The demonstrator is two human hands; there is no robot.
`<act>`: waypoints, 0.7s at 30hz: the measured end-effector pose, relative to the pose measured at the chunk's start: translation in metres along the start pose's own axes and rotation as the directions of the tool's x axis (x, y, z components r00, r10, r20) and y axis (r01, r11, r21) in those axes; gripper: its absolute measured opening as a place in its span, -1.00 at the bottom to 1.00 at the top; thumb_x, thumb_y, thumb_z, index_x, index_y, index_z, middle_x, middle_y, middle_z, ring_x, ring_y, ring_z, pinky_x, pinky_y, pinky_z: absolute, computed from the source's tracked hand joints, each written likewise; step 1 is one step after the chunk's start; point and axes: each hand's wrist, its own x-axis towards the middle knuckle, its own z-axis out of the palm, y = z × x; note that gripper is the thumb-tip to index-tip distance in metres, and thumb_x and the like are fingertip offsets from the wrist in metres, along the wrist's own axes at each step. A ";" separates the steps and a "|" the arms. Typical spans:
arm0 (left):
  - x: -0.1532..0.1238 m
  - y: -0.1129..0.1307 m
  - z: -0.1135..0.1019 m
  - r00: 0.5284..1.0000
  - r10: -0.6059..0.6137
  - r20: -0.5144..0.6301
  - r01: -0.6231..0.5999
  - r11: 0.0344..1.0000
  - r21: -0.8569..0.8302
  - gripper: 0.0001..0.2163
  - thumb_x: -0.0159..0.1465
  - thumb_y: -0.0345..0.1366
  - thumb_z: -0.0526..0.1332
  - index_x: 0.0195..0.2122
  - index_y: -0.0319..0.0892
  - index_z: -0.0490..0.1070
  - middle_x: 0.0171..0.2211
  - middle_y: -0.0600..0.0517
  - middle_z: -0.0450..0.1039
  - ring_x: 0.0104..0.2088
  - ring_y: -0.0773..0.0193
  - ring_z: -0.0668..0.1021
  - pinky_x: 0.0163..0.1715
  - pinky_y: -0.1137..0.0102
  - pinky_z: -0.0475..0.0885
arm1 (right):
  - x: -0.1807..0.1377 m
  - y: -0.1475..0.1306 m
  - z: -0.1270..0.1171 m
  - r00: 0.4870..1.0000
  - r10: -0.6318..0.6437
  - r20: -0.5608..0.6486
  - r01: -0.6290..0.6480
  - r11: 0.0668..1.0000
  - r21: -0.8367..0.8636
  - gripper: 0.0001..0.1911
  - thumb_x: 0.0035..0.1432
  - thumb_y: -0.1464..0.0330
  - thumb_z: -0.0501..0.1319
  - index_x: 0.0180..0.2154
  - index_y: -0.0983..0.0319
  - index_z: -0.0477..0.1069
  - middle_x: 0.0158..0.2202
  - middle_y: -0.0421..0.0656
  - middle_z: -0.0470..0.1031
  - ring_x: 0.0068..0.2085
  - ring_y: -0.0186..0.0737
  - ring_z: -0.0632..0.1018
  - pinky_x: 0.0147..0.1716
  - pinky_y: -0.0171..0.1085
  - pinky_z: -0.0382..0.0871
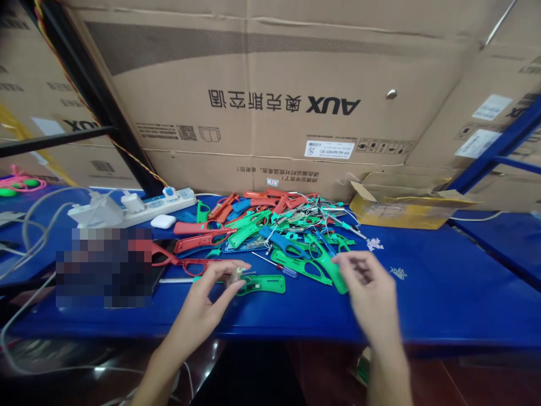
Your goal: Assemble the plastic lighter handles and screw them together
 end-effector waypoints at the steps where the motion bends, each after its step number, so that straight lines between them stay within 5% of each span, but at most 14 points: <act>1: -0.001 -0.001 0.001 0.999 -0.032 -0.009 0.032 0.999 -0.023 -0.86 0.41 -0.31 0.25 -0.03 -0.06 0.43 -0.04 -0.01 0.58 -0.11 0.23 0.61 -0.08 0.35 0.46 | -0.016 -0.017 0.017 0.999 0.018 0.043 -0.023 0.993 0.118 -0.70 0.13 0.07 0.36 -0.34 0.18 0.54 -0.33 -0.09 0.66 -0.36 -0.18 0.61 -0.40 -0.28 0.48; 5: -0.004 -0.003 0.000 0.992 -0.123 -0.019 0.121 0.987 -0.106 -0.81 0.25 -0.29 0.42 -0.21 -0.10 0.42 -0.25 0.02 0.61 -0.23 0.19 0.62 -0.20 0.34 0.47 | -0.065 -0.064 0.080 0.986 0.030 0.164 -0.111 0.853 0.510 -0.82 0.14 0.22 0.41 -0.39 0.17 0.51 -0.33 -0.13 0.65 -0.31 -0.19 0.64 -0.36 -0.29 0.53; 8: -0.004 0.001 -0.004 0.992 -0.122 -0.027 0.115 0.977 -0.179 -0.74 0.15 -0.31 0.49 -0.42 -0.13 0.36 -0.36 0.05 0.55 -0.30 0.22 0.58 -0.25 0.37 0.47 | -0.080 -0.065 0.102 0.967 0.060 0.247 -0.190 0.815 0.548 -0.87 0.16 0.26 0.42 -0.26 0.15 0.59 -0.29 -0.14 0.65 -0.27 -0.17 0.66 -0.28 -0.26 0.57; 13: -0.005 0.005 -0.003 0.983 -0.149 -0.111 0.117 0.961 -0.252 -0.84 0.26 -0.31 0.40 -0.41 -0.13 0.44 -0.32 0.04 0.59 -0.28 0.24 0.60 -0.25 0.41 0.48 | -0.082 -0.047 0.103 0.963 0.140 0.230 -0.235 0.856 0.461 -0.84 0.21 0.21 0.39 -0.28 0.16 0.64 -0.24 -0.11 0.69 -0.28 -0.16 0.64 -0.30 -0.25 0.54; 17: -0.006 0.003 -0.001 0.974 -0.125 -0.186 0.092 0.979 -0.180 -0.82 0.23 -0.32 0.44 -0.17 -0.08 0.52 -0.27 0.06 0.63 -0.30 0.27 0.60 -0.24 0.42 0.50 | -0.083 -0.046 0.103 0.949 0.238 0.206 -0.311 0.812 0.494 -0.80 0.23 0.19 0.38 -0.22 0.17 0.58 -0.19 -0.07 0.70 -0.34 -0.21 0.61 -0.43 -0.31 0.48; 21: -0.005 0.004 -0.004 0.994 0.017 -0.107 -0.023 0.998 -0.060 -0.84 0.25 -0.35 0.43 -0.15 -0.08 0.59 -0.28 0.03 0.62 -0.27 0.23 0.61 -0.22 0.38 0.52 | -0.082 -0.048 0.104 0.951 0.173 0.254 -0.285 0.808 0.515 -0.81 0.21 0.20 0.39 -0.28 0.18 0.56 -0.16 -0.07 0.67 -0.30 -0.22 0.61 -0.39 -0.32 0.49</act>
